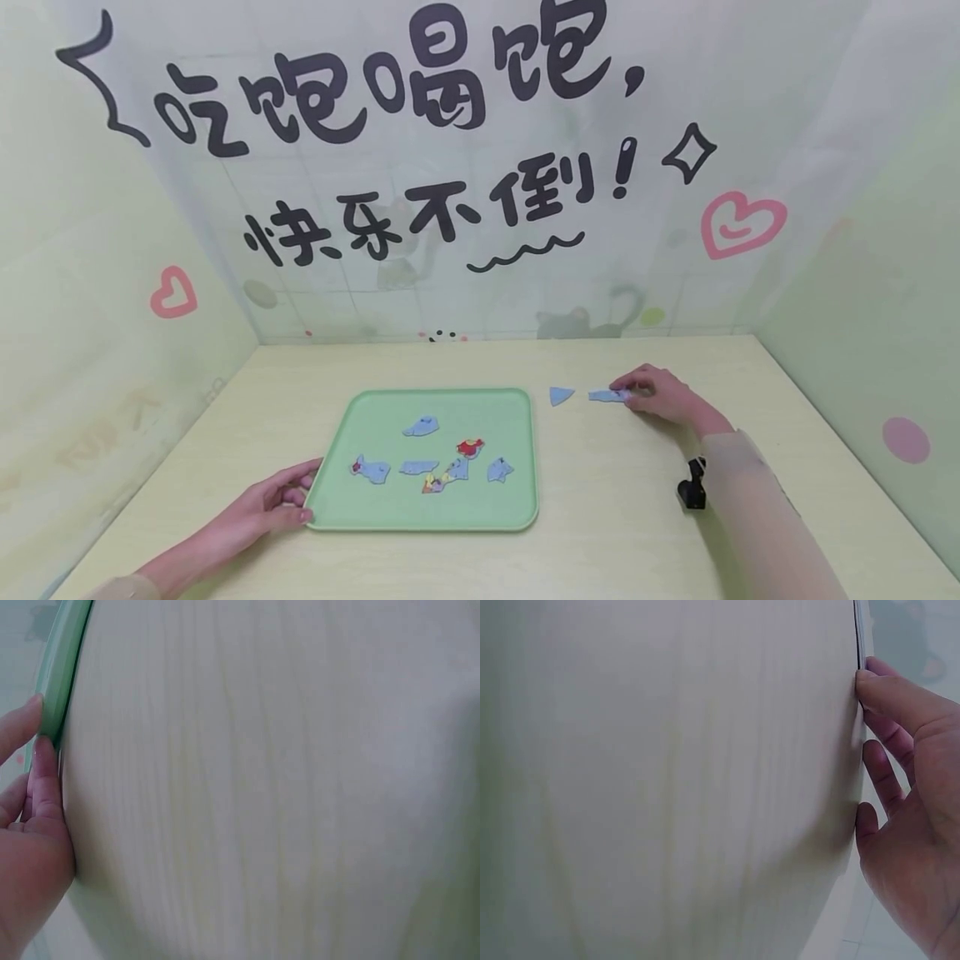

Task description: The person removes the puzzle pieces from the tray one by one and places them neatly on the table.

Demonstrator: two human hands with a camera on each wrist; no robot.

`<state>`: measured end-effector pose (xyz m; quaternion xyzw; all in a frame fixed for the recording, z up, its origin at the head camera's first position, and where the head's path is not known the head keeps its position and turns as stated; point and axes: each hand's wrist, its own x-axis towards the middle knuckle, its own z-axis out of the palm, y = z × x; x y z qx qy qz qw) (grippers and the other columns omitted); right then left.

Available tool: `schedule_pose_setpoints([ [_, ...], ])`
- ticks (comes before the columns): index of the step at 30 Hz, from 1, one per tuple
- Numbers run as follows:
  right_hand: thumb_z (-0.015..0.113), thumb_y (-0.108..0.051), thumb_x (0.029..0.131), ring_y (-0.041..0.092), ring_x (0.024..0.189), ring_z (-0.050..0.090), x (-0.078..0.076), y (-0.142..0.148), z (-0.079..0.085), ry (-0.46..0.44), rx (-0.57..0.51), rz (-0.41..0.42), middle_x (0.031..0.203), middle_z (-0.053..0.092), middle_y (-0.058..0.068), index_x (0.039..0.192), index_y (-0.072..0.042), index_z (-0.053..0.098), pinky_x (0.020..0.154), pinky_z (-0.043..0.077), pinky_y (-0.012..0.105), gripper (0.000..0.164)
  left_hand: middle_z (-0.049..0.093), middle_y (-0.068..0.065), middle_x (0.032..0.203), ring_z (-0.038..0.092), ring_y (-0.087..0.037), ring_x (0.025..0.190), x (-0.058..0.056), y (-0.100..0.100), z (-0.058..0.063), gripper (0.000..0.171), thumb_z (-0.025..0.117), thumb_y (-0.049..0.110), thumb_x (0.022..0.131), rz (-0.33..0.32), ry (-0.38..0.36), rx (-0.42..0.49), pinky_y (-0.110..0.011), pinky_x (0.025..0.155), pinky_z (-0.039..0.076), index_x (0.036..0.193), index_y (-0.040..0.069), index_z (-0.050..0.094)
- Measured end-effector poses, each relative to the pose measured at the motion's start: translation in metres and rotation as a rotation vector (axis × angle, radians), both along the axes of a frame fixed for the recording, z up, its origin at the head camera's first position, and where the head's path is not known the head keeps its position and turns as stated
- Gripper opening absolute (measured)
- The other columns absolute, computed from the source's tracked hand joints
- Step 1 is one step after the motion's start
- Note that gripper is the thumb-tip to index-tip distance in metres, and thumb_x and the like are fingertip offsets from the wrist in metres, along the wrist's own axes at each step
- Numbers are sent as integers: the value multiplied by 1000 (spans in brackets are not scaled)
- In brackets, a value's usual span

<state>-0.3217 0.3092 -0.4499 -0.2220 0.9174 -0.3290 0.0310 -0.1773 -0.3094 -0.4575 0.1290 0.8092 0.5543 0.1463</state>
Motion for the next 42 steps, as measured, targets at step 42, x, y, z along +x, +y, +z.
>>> schedule_pose_setpoints([
  [42, 74, -21, 87, 29, 110, 56, 8, -82, 15, 202, -39, -11, 122, 67, 6, 122, -17, 67, 95, 30, 57, 36, 44, -23, 129, 52, -4, 97, 2, -1, -1, 78, 69, 11, 90, 11, 2, 5, -16, 83, 48, 152, -7, 26],
])
